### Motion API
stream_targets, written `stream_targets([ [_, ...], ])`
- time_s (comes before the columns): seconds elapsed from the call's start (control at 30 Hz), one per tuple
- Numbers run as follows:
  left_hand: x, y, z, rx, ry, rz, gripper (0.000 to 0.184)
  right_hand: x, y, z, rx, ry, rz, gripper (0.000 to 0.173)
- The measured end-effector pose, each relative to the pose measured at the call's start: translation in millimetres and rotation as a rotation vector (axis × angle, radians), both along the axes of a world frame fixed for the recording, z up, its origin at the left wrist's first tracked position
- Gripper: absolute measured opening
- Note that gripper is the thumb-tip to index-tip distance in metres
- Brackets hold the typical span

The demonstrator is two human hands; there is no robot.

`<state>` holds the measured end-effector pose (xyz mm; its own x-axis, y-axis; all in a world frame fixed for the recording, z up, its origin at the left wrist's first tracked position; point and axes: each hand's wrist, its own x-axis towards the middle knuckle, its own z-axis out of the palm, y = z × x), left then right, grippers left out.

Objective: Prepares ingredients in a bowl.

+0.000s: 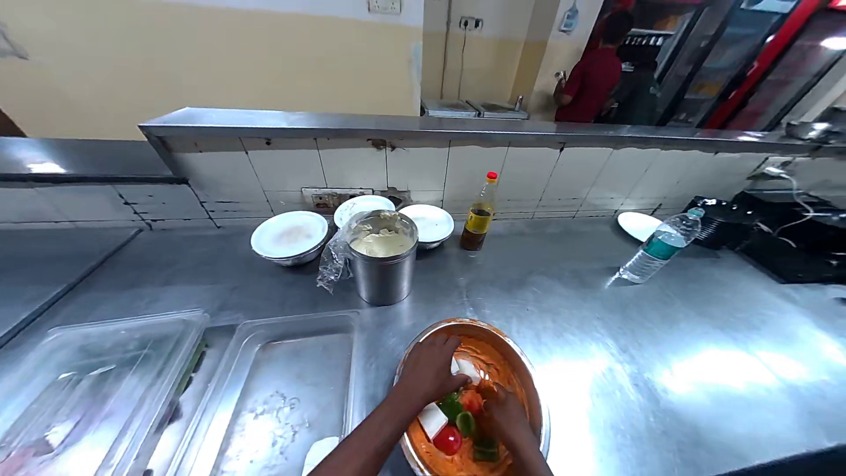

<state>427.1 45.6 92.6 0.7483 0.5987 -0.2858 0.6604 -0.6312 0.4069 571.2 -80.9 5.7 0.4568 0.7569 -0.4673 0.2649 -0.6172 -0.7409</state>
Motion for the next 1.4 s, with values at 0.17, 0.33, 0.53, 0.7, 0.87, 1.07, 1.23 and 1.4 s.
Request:
stream_targets([
  [0.17, 1.9, -8.2, -6.9, -0.058, -0.126, -0.05, 0.073, -3.2, 0.2, 0.9, 0.031, 0.017, -0.089, 0.041],
  [0.33, -57.9, -5.0, -10.5, -0.105, -0.433, 0.21, 0.064, -2.1, -2.0, 0.0, 0.045, 0.026, -0.091, 0.045],
  [0.53, -206.7, 1.7, -24.7, -0.182, -0.273, 0.33, 0.059, 1.4, -2.6, 1.7, 0.014, 0.002, -0.052, 0.053],
  [0.7, -241.4, -22.1, -49.1, -0.365, -0.055, 0.186, 0.069, 2.6, -1.5, -0.5, 0.018, -0.01, -0.036, 0.053],
  [0.87, -213.8, -37.1, -65.9, -0.331, -0.057, 0.346, 0.056, 3.4, -3.1, -2.7, 0.007, -0.022, -0.026, 0.053],
  [1.07, -200.3, -51.8, -68.7, -0.281, 0.044, 0.607, 0.052, 2.0, -5.2, -5.2, 0.033, -0.024, -0.043, 0.05],
  [1.23, -211.1, -45.3, -62.6, -0.312, -0.026, 0.655, 0.05, 0.4, -5.7, -4.1, 0.048, -0.019, -0.052, 0.049],
  [1.4, -251.5, -20.0, -71.9, -0.499, -0.356, 0.874, 0.043, 0.1, -6.4, -5.0, 0.05, -0.022, -0.053, 0.048],
])
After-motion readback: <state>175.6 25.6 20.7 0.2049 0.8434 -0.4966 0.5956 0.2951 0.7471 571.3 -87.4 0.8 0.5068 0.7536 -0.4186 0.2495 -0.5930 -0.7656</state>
